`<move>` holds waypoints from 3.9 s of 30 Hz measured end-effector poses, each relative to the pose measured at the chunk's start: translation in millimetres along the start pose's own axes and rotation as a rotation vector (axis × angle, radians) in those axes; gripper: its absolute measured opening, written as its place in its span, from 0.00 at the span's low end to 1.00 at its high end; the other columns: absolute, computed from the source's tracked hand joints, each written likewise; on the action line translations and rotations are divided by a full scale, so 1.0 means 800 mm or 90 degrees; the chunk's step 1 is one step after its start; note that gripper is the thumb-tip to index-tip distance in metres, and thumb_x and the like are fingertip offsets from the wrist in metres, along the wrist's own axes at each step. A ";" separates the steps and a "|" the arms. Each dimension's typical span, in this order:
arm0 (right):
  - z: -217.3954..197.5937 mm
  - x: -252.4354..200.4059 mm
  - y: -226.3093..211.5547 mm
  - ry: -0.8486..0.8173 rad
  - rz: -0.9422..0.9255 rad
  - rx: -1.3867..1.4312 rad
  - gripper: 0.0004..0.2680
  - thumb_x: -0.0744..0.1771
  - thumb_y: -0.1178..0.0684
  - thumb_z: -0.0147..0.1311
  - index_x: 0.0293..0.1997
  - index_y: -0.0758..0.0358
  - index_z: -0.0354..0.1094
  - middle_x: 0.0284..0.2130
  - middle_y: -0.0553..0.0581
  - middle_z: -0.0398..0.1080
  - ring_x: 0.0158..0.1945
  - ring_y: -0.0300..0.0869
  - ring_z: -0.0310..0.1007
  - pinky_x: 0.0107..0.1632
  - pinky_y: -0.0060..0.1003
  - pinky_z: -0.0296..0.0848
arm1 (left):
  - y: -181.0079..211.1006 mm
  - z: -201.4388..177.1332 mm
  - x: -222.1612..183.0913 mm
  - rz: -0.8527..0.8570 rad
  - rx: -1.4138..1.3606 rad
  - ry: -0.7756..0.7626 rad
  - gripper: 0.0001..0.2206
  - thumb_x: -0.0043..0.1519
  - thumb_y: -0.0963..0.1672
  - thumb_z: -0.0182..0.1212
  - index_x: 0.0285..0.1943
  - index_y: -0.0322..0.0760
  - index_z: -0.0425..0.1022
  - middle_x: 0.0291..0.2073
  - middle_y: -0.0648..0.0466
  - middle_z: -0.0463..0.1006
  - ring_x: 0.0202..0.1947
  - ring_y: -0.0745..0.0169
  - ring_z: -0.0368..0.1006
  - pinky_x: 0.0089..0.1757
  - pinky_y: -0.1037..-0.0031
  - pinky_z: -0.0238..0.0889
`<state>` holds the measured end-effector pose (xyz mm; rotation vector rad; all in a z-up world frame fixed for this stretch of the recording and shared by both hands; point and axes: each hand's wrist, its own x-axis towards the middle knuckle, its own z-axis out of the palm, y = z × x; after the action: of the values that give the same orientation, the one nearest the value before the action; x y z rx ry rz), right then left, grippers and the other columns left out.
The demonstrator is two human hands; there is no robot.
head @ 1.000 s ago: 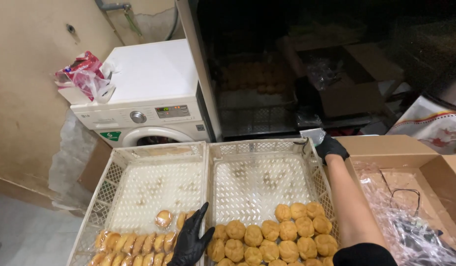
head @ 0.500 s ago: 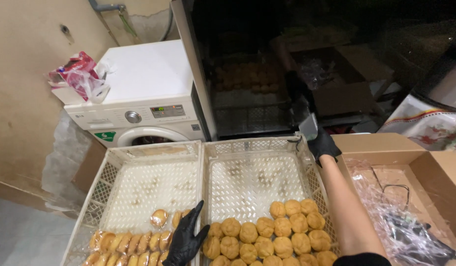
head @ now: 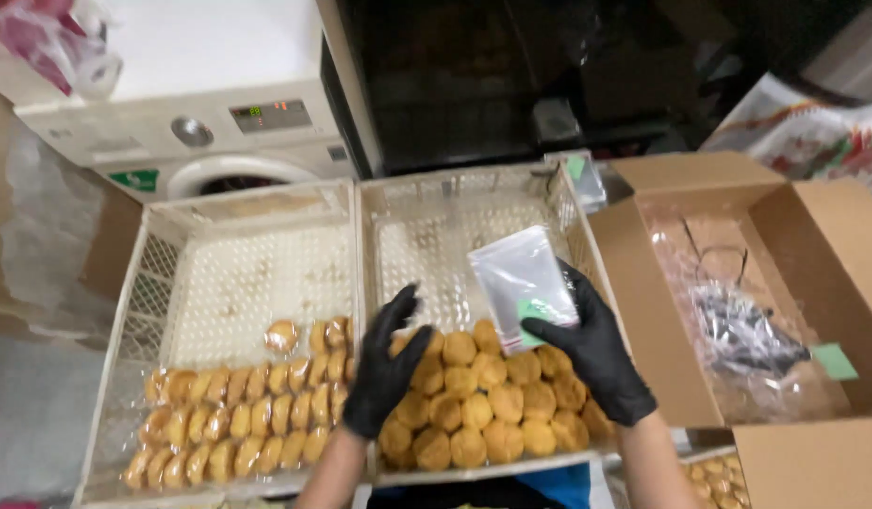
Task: The person is individually bagging small pastries from a plastic tray and placing the bagged items into a cardboard box.
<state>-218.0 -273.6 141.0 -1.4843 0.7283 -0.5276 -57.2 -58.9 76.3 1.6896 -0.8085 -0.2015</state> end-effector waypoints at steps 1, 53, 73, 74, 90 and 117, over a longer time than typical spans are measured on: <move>0.011 -0.010 0.011 0.002 0.007 -0.002 0.35 0.54 0.63 0.74 0.70 0.64 0.60 0.58 0.64 0.72 0.60 0.45 0.68 0.66 0.46 0.67 | -0.009 0.016 0.005 -0.006 -0.002 -0.004 0.28 0.62 0.46 0.67 0.72 0.38 0.68 0.59 0.39 0.75 0.60 0.40 0.72 0.56 0.56 0.69; 0.017 -0.036 0.146 -0.017 -0.585 -0.583 0.09 0.67 0.52 0.57 0.51 0.56 0.73 0.47 0.59 0.76 0.47 0.54 0.77 0.42 0.45 0.79 | 0.004 0.066 0.018 -0.049 0.021 -0.072 0.37 0.57 0.47 0.73 0.77 0.56 0.60 0.62 0.44 0.73 0.65 0.36 0.61 0.62 0.49 0.55; 0.072 -0.032 0.117 -0.016 -0.468 -0.544 0.09 0.67 0.45 0.56 0.29 0.52 0.68 0.36 0.49 0.66 0.45 0.56 0.68 0.38 0.37 0.73 | -0.067 0.090 0.006 0.019 0.034 0.067 0.19 0.60 0.46 0.73 0.58 0.52 0.72 0.48 0.58 0.82 0.57 0.48 0.75 0.54 0.57 0.68; 0.068 -0.039 0.092 -0.067 -0.503 -0.466 0.07 0.68 0.47 0.55 0.31 0.52 0.68 0.37 0.50 0.66 0.45 0.54 0.69 0.46 0.37 0.70 | -0.063 0.091 0.005 0.009 0.000 0.069 0.18 0.60 0.45 0.73 0.57 0.51 0.72 0.47 0.57 0.81 0.56 0.51 0.76 0.56 0.60 0.66; -0.003 -0.028 0.105 0.065 -0.306 -0.079 0.04 0.66 0.61 0.65 0.40 0.68 0.73 0.55 0.62 0.68 0.47 0.44 0.75 0.54 0.42 0.76 | -0.065 0.076 0.037 0.014 -0.251 0.034 0.22 0.61 0.41 0.71 0.63 0.40 0.67 0.58 0.51 0.71 0.68 0.62 0.58 0.69 0.61 0.44; -0.028 -0.037 0.142 0.067 0.005 0.232 0.09 0.62 0.66 0.65 0.45 0.75 0.74 0.33 0.66 0.78 0.37 0.46 0.79 0.46 0.44 0.81 | -0.059 0.078 0.036 -0.157 -0.333 -0.086 0.27 0.59 0.40 0.72 0.69 0.42 0.69 0.66 0.52 0.72 0.71 0.62 0.60 0.68 0.65 0.49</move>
<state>-267.5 -263.3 32.7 -1.1202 0.6779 -0.6975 -50.0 -122.9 22.8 1.2801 -0.5769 -0.6472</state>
